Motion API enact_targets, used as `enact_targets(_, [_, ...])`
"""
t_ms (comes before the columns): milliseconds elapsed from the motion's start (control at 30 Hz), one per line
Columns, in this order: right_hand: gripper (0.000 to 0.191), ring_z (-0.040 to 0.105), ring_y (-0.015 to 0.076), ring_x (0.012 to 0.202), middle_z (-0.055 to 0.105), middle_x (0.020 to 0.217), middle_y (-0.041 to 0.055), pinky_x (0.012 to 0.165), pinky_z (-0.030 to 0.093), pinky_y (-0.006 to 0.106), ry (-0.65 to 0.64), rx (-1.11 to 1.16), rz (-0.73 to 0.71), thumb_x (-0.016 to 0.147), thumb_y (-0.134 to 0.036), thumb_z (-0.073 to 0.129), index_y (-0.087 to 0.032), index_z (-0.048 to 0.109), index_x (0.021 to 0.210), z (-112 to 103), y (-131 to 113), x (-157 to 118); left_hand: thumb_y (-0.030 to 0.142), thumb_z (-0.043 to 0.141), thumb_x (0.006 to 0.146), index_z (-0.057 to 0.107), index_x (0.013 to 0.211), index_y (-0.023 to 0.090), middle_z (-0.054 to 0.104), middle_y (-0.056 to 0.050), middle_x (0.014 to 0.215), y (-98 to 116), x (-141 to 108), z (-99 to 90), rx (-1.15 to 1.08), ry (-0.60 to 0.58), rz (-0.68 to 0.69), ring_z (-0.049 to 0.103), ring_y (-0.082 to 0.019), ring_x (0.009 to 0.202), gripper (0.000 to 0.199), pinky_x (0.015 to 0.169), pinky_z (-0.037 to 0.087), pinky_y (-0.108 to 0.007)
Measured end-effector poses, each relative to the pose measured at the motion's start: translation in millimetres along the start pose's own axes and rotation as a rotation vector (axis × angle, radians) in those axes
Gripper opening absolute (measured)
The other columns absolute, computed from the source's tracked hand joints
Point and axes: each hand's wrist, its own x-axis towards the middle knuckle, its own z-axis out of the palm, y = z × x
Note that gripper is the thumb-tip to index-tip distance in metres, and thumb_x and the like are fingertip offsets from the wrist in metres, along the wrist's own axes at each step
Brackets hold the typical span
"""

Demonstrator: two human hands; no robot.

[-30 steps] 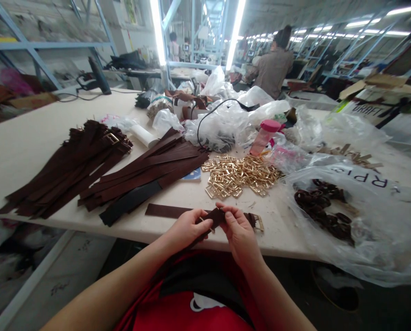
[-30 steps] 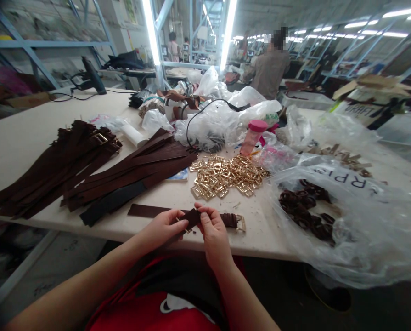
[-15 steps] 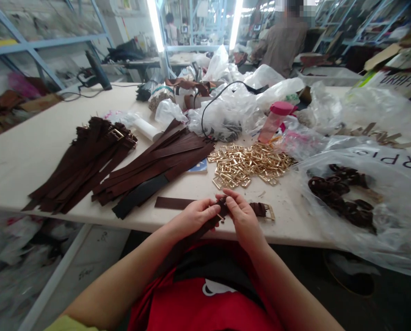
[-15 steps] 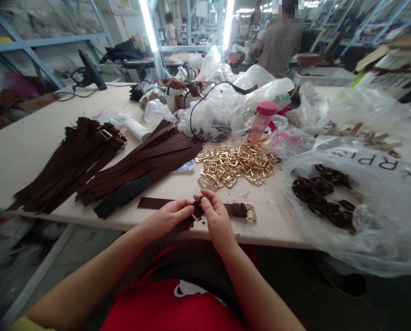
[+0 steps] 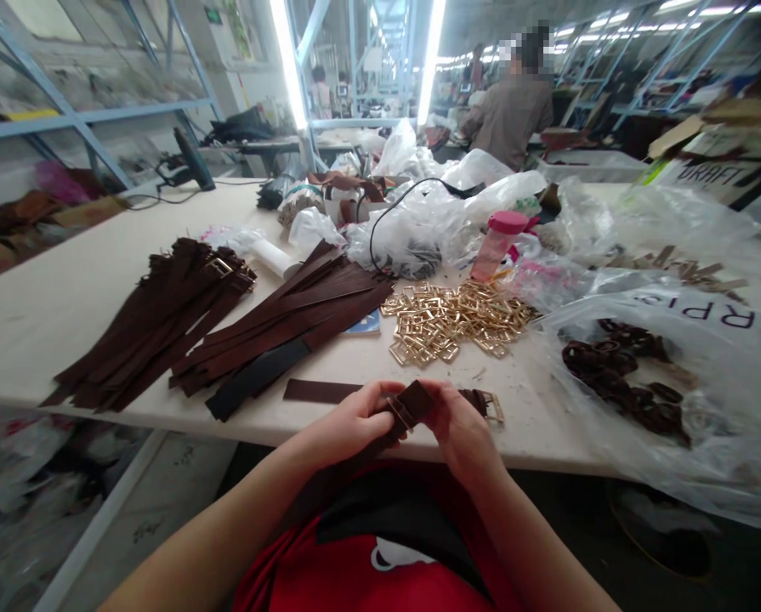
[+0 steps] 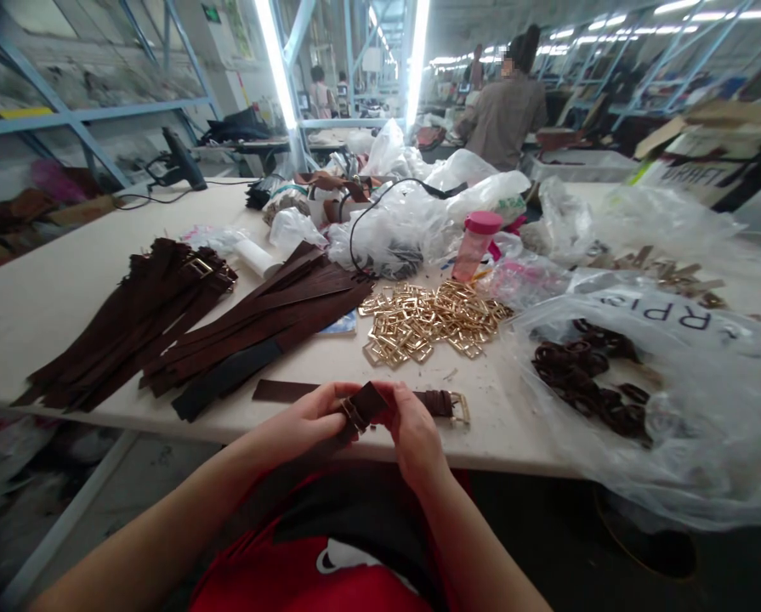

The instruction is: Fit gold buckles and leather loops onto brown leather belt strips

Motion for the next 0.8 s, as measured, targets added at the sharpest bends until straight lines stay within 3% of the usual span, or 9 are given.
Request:
enact_targets(133, [0.029, 0.051, 0.0121, 0.064, 0.061, 0.076, -0.0005, 0.057, 0.040, 0.023, -0.107, 0.039, 0.114, 0.069, -0.039, 0.069, -0.020, 0.062, 0.090, -4.7, 2.4, -7.2, 0.016, 0.051, 0.077, 0.043, 0.119, 0.017, 0.062, -0.005, 0.097, 5.3, -6.5, 6.4, 0.095, -0.023, 0.036, 0.058, -0.017, 0.084, 0.042, 0.074, 0.045, -0.029])
enact_targets(267, [0.031, 0.054, 0.0137, 0.070, 0.061, 0.079, 0.0009, 0.062, 0.043, 0.025, -0.255, 0.043, 0.256, 0.076, -0.041, 0.063, -0.019, 0.060, 0.098, -3.1, 5.8, -20.3, 0.016, 0.051, 0.077, 0.041, 0.120, 0.016, 0.060, -0.006, 0.104, 8.4, -11.1, 10.5, 0.191, -0.005, 0.021, 0.057, -0.017, 0.092, 0.044, 0.081, 0.043, -0.029])
enact_targets(400, [0.034, 0.057, 0.0151, 0.082, 0.062, 0.092, 0.0042, 0.064, 0.043, 0.023, -0.348, 0.039, 0.371, 0.078, -0.043, 0.060, -0.019, 0.059, 0.102, -4.9, 7.0, -28.2, 0.025, 0.056, 0.076, 0.037, 0.122, 0.015, 0.062, -0.002, 0.085, 5.9, -13.1, 11.5, 0.256, 0.055, -0.064, 0.059, -0.016, 0.078, 0.050, 0.069, 0.044, -0.026])
enact_targets(633, [0.030, 0.050, 0.0090, 0.062, 0.058, 0.073, -0.0011, 0.061, 0.038, 0.021, -0.351, 0.020, 0.391, 0.071, -0.039, 0.069, -0.017, 0.056, 0.087, -12.7, 12.9, -26.4, 0.033, 0.059, 0.073, 0.048, 0.110, 0.020, 0.060, 0.001, 0.082, -2.8, -12.9, 13.3, 0.661, 0.232, -0.075, 0.055, -0.014, 0.065, 0.041, 0.056, 0.037, -0.022])
enact_targets(800, [0.035, 0.045, 0.0086, 0.057, 0.050, 0.062, -0.0040, 0.055, 0.033, 0.020, -0.339, 0.099, 0.399, 0.065, -0.039, 0.074, -0.017, 0.049, 0.073, -12.1, 10.8, -30.2, 0.043, 0.056, 0.074, 0.056, 0.099, 0.017, 0.063, 0.000, 0.076, -2.3, -10.0, 11.1, 0.650, 0.095, -0.138, 0.056, -0.016, 0.067, 0.035, 0.056, 0.038, -0.021])
